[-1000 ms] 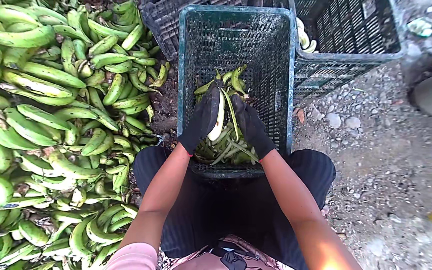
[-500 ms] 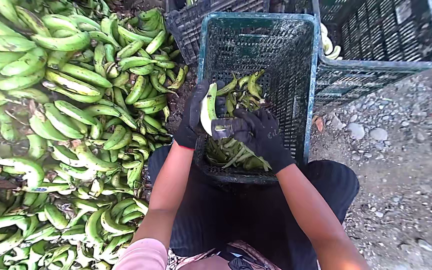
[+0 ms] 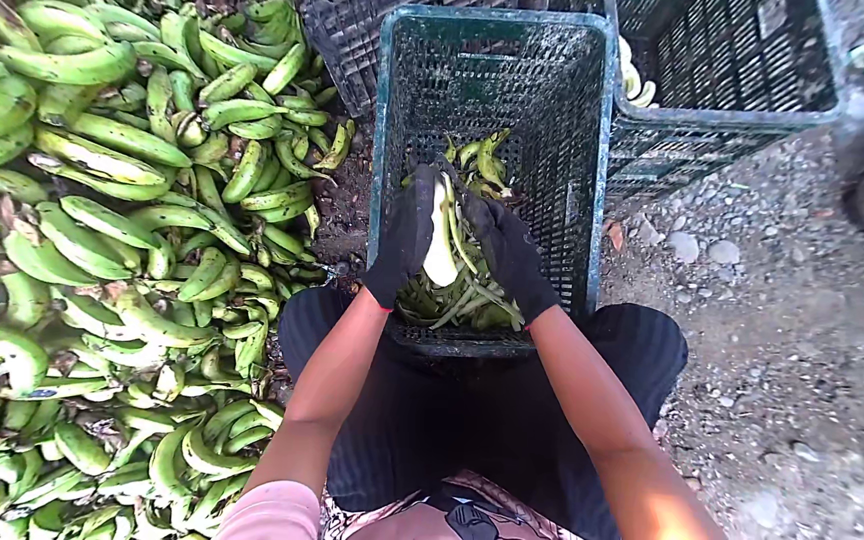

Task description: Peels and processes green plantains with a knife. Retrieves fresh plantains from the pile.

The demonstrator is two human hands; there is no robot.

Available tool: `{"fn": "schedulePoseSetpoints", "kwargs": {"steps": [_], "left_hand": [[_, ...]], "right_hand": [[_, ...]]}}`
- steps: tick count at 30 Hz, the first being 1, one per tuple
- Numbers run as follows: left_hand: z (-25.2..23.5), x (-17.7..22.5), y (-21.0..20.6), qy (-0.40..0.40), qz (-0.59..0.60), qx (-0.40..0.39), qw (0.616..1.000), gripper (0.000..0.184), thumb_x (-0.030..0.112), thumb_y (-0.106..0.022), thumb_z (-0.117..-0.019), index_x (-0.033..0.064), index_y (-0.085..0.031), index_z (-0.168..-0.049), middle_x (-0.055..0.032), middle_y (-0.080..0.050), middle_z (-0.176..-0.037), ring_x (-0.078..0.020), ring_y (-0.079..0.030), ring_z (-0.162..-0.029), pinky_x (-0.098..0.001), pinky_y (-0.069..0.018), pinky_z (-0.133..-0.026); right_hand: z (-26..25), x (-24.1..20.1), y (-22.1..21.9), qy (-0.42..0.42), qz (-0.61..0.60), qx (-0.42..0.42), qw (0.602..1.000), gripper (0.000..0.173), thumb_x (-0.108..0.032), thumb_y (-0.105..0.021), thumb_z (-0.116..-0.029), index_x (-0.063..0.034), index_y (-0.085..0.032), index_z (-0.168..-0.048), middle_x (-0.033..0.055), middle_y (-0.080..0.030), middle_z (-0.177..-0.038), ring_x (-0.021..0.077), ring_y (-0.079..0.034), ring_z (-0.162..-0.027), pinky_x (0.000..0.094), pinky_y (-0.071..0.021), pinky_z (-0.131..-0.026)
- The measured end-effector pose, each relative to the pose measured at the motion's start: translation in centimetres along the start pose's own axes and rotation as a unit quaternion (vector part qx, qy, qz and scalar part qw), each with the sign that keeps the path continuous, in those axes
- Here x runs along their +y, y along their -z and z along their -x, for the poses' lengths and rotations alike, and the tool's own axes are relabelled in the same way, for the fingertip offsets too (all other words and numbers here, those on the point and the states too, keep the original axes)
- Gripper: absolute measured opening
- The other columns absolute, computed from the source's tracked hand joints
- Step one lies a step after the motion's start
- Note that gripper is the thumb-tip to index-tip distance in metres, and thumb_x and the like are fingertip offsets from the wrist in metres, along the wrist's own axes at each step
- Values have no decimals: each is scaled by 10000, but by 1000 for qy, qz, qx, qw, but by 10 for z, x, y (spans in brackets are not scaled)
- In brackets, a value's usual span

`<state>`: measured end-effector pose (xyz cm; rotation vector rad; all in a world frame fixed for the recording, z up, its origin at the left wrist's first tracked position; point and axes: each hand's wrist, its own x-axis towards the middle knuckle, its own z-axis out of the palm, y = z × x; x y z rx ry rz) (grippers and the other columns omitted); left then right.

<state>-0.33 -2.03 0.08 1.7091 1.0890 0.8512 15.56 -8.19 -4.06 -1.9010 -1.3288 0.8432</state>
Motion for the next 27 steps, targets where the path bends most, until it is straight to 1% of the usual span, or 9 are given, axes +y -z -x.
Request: {"fn": "schedulePoseSetpoints", "kwargs": {"steps": [2,5,7,9,13,19,24,25,27], "left_hand": [[6,10,-3,-3,2,-36,999,545,314,-197,-1112,-7,-539,-1391,-164,-637,-1225,-166,-623,-1100,-363,-502,-986],[-4,8,0,31,157,-53,986,555,353,-124,-1096,54,-493,-1382,-56,-677,-833,-160,-672,-657,-360,-610,-609],[-14,2,15,37,211,-51,975,609,391,-95,-1091,41,-481,-1406,-84,-700,-879,-196,-692,-704,-387,-622,-630],[-20,-4,33,34,225,-32,973,647,409,-85,-1091,23,-503,-1398,-92,-706,-962,-184,-697,-797,-376,-614,-731],[-18,5,43,55,281,-10,958,628,392,-66,-1106,27,-529,-1322,-57,-682,-832,-146,-672,-652,-301,-603,-579],[-9,1,22,17,94,4,995,572,344,-158,-1116,-12,-553,-1327,-95,-655,-1101,-107,-652,-989,-339,-560,-904],[2,12,8,89,105,-58,989,607,412,-145,-1119,30,-564,-1334,-83,-678,-1031,-138,-666,-867,-351,-582,-784],[1,11,5,89,130,-63,985,599,412,-127,-1116,47,-568,-1292,-53,-699,-918,-126,-686,-740,-319,-610,-654],[-2,6,8,78,142,-84,983,556,385,-169,-1118,71,-571,-1340,-27,-697,-908,-117,-677,-711,-303,-599,-609]], "right_hand": [[-3,4,3,-25,-86,-1,996,557,-533,-339,-1074,-136,-614,-1351,119,-682,-1137,259,-645,-1045,572,-490,-883],[0,7,9,40,-131,20,990,559,-522,-361,-1059,-134,-594,-1387,62,-679,-1171,145,-640,-1039,439,-518,-916],[4,7,19,108,-46,12,993,642,-615,-345,-1031,-175,-597,-1424,93,-673,-1281,199,-630,-1179,505,-489,-1014],[10,4,28,178,84,-8,980,703,-694,-333,-984,-224,-612,-1427,191,-648,-1264,377,-607,-1178,663,-436,-952],[19,2,25,280,184,36,941,900,-903,-231,-864,-296,-669,-1362,215,-679,-1134,429,-631,-1044,691,-409,-915],[10,-5,9,125,135,79,980,726,-767,-423,-922,-252,-659,-1377,220,-662,-1234,439,-601,-1167,701,-405,-948],[-5,6,26,18,-27,54,998,625,-607,-407,-1013,-118,-634,-1330,150,-683,-1181,319,-647,-1101,627,-481,-898],[-4,6,31,16,-56,58,997,588,-563,-428,-1020,-102,-624,-1329,150,-676,-1176,304,-642,-1090,609,-480,-898],[5,-1,47,20,-94,73,993,555,-516,-443,-1032,-96,-615,-1351,124,-681,-1183,237,-646,-1080,535,-498,-930]]}}
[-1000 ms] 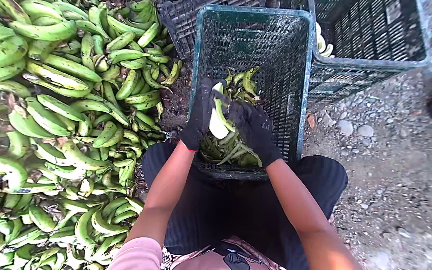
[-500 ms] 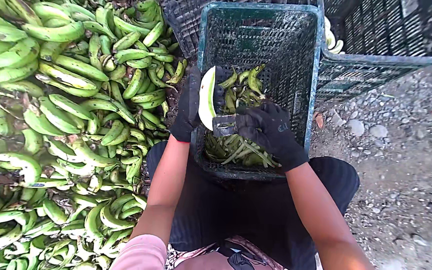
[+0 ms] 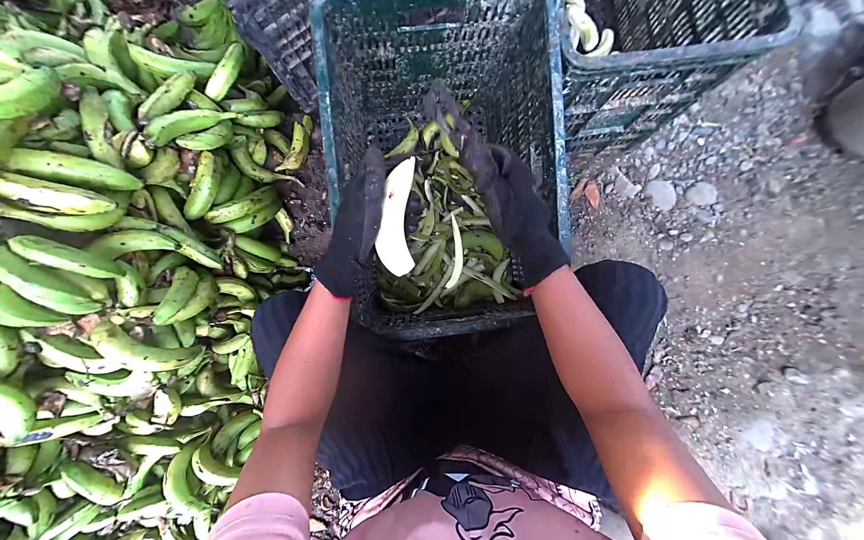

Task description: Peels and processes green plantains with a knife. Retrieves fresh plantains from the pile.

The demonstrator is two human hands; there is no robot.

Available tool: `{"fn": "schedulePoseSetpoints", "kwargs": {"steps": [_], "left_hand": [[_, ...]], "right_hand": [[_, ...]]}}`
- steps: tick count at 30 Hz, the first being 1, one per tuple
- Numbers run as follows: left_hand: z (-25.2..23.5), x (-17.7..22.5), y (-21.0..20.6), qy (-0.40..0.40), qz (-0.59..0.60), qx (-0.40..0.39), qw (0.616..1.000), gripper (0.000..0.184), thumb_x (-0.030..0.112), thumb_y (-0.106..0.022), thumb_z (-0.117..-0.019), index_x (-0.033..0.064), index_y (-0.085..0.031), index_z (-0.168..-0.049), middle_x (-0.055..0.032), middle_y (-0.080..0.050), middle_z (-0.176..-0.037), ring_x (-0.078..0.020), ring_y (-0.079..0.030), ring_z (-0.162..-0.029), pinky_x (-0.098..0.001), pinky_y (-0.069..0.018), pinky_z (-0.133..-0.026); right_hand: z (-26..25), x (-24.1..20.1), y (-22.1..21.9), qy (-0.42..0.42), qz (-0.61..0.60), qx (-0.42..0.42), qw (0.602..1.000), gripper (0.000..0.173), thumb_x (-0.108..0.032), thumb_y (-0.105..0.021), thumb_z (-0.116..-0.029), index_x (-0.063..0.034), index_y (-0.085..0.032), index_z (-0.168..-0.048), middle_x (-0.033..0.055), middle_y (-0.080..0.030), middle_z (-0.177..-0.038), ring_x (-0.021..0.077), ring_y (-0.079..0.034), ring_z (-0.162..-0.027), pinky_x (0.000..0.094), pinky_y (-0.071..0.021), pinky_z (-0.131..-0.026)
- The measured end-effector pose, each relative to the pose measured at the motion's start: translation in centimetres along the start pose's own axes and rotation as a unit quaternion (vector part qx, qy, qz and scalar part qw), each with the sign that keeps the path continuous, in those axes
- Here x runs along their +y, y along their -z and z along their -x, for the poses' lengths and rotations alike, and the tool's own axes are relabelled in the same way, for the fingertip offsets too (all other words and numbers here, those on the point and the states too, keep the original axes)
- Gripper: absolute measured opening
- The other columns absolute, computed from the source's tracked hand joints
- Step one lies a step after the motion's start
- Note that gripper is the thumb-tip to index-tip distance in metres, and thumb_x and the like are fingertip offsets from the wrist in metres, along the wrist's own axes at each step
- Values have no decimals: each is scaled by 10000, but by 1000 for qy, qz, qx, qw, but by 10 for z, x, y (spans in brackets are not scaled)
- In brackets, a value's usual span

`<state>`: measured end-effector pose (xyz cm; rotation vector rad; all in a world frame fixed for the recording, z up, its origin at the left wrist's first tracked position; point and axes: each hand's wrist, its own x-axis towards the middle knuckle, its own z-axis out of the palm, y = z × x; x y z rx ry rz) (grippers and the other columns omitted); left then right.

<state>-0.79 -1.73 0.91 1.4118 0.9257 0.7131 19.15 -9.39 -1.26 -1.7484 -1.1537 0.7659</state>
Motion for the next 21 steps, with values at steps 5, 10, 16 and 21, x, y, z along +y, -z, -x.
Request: {"fn": "schedulePoseSetpoints", "kwargs": {"steps": [5,10,16,21], "left_hand": [[-2,-25,15,110,-274,-173,940,497,386,-602,-1012,125,-555,-1432,-138,-695,-1147,-235,-691,-937,-482,-572,-843],[-15,-42,-24,207,-416,-413,783,486,446,-652,-983,129,-633,-1350,-152,-689,-1173,-291,-664,-1049,-558,-511,-945],[-92,71,-84,-221,-270,-95,932,542,330,-536,-1051,39,-441,-1499,-147,-619,-1338,-165,-644,-1161,-374,-535,-1011],[-88,64,-109,-289,-278,-57,914,528,312,-479,-1071,-1,-434,-1494,-169,-634,-1310,-196,-662,-1126,-400,-554,-980]], "right_hand": [[14,-1,58,43,-77,106,990,495,-482,-419,-1050,-107,-625,-1298,7,-662,-1036,50,-618,-861,302,-541,-785],[26,10,105,70,-168,212,960,563,-477,-279,-1078,-75,-592,-1320,-21,-659,-961,42,-617,-720,254,-556,-663],[33,20,124,80,-292,230,925,593,-455,-183,-1110,-59,-565,-1330,-38,-655,-850,44,-568,-608,237,-532,-586],[39,26,132,95,-269,247,926,662,-561,-213,-1082,-72,-561,-1360,-43,-652,-826,47,-586,-619,245,-549,-598]]}}
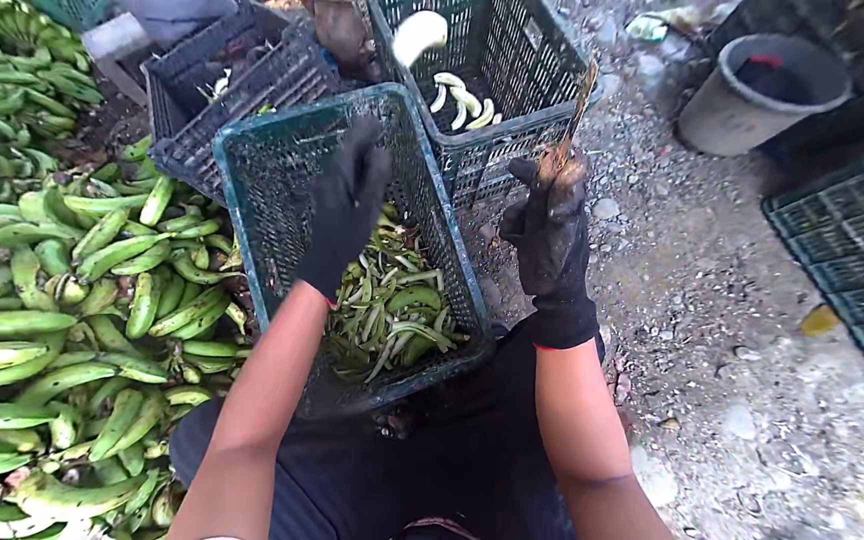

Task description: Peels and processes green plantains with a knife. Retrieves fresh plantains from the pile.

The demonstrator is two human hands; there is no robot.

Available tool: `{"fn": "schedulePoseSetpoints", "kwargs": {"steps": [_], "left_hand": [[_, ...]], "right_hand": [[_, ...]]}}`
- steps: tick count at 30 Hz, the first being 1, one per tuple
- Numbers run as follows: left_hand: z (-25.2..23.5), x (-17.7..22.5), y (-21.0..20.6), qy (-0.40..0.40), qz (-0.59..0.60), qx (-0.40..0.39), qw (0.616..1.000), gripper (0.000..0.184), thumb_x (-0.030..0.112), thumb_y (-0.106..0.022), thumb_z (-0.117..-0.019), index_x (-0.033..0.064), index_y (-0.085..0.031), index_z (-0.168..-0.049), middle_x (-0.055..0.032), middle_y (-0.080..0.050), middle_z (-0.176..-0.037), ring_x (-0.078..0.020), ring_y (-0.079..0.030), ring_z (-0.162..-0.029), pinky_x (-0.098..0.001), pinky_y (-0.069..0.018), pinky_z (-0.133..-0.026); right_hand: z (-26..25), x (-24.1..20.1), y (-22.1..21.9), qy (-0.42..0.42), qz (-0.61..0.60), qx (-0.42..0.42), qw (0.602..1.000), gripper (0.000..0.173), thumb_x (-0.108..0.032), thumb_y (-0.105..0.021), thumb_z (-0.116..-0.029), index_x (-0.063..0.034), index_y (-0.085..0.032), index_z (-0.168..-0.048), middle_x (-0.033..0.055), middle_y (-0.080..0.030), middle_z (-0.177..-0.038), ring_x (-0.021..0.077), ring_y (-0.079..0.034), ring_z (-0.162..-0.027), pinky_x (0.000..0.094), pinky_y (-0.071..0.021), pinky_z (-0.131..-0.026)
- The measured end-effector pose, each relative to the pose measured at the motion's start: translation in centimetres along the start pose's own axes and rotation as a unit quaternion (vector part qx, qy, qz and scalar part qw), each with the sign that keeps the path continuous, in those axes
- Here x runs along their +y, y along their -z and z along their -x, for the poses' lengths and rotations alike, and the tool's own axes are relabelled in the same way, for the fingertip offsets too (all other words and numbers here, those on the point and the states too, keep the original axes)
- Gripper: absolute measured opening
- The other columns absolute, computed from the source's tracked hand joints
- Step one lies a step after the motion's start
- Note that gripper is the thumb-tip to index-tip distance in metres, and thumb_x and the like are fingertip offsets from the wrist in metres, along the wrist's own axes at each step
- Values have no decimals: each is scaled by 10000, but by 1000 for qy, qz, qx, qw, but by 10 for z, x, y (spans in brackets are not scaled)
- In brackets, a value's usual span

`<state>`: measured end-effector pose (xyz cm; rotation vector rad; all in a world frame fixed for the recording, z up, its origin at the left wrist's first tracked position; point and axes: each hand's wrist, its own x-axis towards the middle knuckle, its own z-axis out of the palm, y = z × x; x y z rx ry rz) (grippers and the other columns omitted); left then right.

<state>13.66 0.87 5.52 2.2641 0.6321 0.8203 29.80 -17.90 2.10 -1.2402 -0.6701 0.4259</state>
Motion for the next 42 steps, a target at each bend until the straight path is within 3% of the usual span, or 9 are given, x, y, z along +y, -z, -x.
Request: {"fn": "schedulePoseSetpoints", "kwargs": {"steps": [6,13,19,23,26,30,33,38,42], "left_hand": [[110,-113,-103,159,-320,-407,841,717,377,-668,-962,219,-358,-1588,-205,-420,-1562,-480,-449,-1372,-706,-379,-1054],[124,-120,-115,142,-357,-400,832,547,192,-477,-1065,166,-341,-1594,-214,-457,-1527,-469,-508,-1321,-619,-431,-1054],[113,-105,-60,158,-159,-229,947,507,358,-573,-1038,178,-510,-1508,-125,-517,-1513,-359,-484,-1389,-607,-364,-1130],[100,-72,16,148,13,-38,988,665,293,-701,-970,108,-411,-1540,-123,-645,-1317,-211,-662,-1123,-446,-541,-985],[93,-58,64,126,177,115,969,750,249,-677,-955,42,-285,-1560,-100,-543,-1430,-121,-600,-1199,-303,-525,-1006],[112,-80,60,235,398,176,869,501,261,-613,-1016,105,-430,-1455,-92,-649,-1218,-211,-683,-1029,-413,-613,-841],[121,-85,41,285,329,297,850,555,163,-701,-965,80,-439,-1448,-105,-640,-1230,-186,-676,-1043,-388,-607,-867],[119,-81,27,139,204,389,888,452,65,-715,-918,-35,-501,-1303,-71,-644,-1166,-94,-643,-1064,-282,-552,-952],[126,-61,22,173,182,363,897,461,145,-694,-965,36,-506,-1371,-61,-631,-1243,-64,-625,-1092,-273,-520,-973]], "right_hand": [[1,1,0,-14,-48,-14,999,728,-605,-199,-1060,-45,-574,-1335,-33,-611,-711,75,-565,-574,276,-541,-579],[6,2,-9,-67,-6,-16,998,602,-503,-203,-1095,-101,-575,-1345,-4,-667,-923,63,-597,-666,251,-544,-633],[3,8,-17,-77,15,-68,995,644,-538,-180,-1080,-109,-578,-1349,-14,-690,-992,49,-582,-646,243,-524,-608],[6,12,-30,-75,8,-152,986,682,-606,-144,-1071,-94,-411,-1434,42,-667,-1255,82,-618,-650,274,-548,-567],[16,10,-49,-147,5,-192,970,745,-665,-161,-1045,-114,-383,-1495,26,-684,-1130,108,-647,-653,303,-586,-578],[41,26,-83,-244,5,-278,929,615,-608,-283,-1062,-213,-414,-1515,35,-690,-928,133,-645,-620,322,-592,-564],[67,42,-118,-284,22,-301,910,584,-502,-284,-1096,-71,-452,-1453,77,-682,-850,166,-650,-595,360,-608,-587],[101,47,-160,-351,73,-325,875,595,-473,-241,-1116,24,-508,-1306,52,-620,-720,140,-630,-571,330,-600,-596],[94,14,-170,-110,-21,-276,955,558,-451,-305,-1098,19,-496,-1332,-15,-636,-674,84,-613,-545,274,-564,-539]]}}
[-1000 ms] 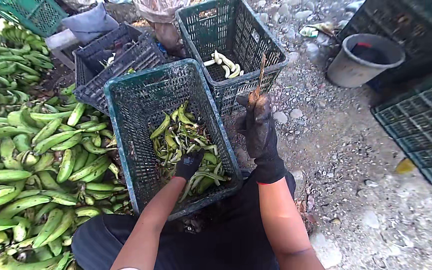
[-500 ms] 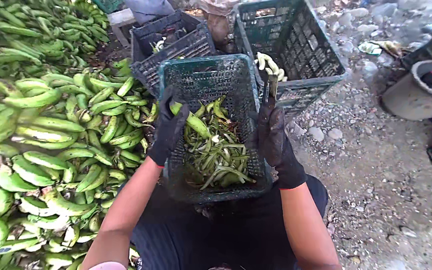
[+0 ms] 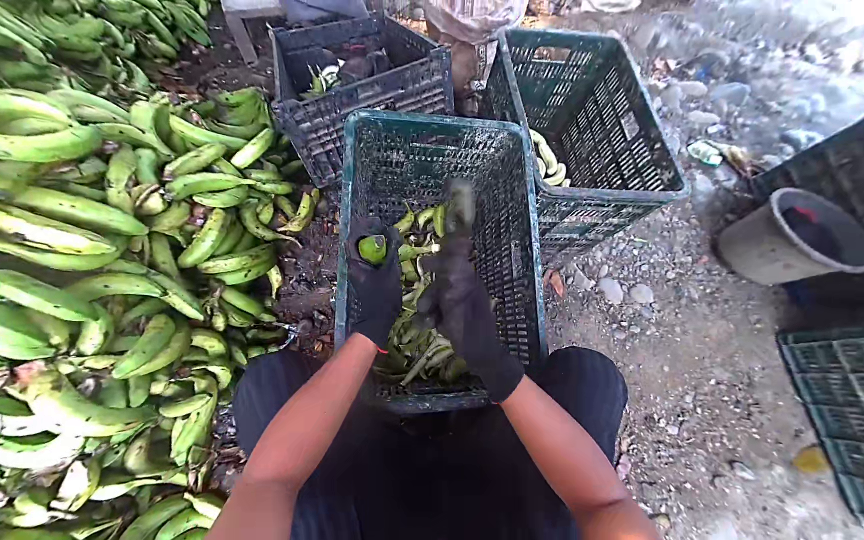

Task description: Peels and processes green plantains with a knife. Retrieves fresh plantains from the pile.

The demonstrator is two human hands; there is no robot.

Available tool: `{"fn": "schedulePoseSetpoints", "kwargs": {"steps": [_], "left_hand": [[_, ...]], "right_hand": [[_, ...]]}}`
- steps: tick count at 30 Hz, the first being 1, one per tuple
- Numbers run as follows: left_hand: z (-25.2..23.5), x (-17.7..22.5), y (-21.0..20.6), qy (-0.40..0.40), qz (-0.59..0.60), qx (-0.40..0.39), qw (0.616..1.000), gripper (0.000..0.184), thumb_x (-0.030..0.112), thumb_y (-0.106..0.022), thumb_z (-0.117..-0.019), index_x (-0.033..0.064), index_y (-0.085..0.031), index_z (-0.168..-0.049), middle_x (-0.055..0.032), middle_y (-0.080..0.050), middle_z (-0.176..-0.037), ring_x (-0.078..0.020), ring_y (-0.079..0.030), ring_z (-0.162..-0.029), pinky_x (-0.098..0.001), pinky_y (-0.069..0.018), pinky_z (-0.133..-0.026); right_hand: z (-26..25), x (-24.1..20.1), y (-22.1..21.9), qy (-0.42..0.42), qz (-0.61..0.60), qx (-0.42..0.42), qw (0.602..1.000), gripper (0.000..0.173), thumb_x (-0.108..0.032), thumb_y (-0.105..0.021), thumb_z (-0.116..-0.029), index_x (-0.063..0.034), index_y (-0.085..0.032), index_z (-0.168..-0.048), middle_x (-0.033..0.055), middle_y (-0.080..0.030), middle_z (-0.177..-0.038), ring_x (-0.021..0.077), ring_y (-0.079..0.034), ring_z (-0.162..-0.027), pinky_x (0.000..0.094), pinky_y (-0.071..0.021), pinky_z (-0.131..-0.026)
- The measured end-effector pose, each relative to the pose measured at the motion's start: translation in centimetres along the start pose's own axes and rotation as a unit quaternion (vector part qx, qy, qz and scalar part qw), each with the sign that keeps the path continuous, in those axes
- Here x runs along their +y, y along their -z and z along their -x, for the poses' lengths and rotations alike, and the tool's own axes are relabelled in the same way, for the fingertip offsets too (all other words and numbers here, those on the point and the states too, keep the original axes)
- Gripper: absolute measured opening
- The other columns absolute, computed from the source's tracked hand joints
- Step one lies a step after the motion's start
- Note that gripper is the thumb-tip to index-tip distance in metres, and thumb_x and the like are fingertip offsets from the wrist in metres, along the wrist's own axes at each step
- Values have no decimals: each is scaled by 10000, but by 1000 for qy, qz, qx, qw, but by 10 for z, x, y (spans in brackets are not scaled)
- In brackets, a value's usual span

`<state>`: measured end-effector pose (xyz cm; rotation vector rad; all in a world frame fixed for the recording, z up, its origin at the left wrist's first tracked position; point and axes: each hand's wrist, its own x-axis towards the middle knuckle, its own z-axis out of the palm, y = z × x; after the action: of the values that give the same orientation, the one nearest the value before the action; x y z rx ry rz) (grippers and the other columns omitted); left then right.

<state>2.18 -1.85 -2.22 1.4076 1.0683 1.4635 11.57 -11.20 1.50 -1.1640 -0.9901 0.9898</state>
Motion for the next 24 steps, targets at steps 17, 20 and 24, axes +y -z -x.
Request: {"fn": "schedulePoseSetpoints", "kwargs": {"steps": [17,20,24], "left_hand": [[-40,7,22,39,171,-118,978,790,681,-237,-1014,27,-392,-1431,-14,-666,-1039,-83,-658,-838,-300,-594,-748],[-42,13,17,93,227,-138,960,689,540,-41,-1063,58,-466,-1313,-28,-687,-915,-107,-658,-683,-282,-592,-603],[-43,11,16,189,291,-175,921,781,568,20,-1043,76,-531,-1297,-41,-673,-747,-128,-647,-576,-277,-579,-516]], "right_hand": [[-37,30,50,-8,367,-125,922,669,-612,-399,-1034,-267,-351,-1605,179,-554,-1447,377,-580,-1254,644,-482,-991],[-36,20,54,3,478,-136,868,601,-550,-494,-1031,-368,-361,-1588,264,-544,-1359,501,-554,-1194,711,-483,-850],[-24,26,54,77,521,-85,846,775,-829,-329,-911,-378,-487,-1521,222,-617,-1211,456,-592,-1087,666,-474,-792]]}}
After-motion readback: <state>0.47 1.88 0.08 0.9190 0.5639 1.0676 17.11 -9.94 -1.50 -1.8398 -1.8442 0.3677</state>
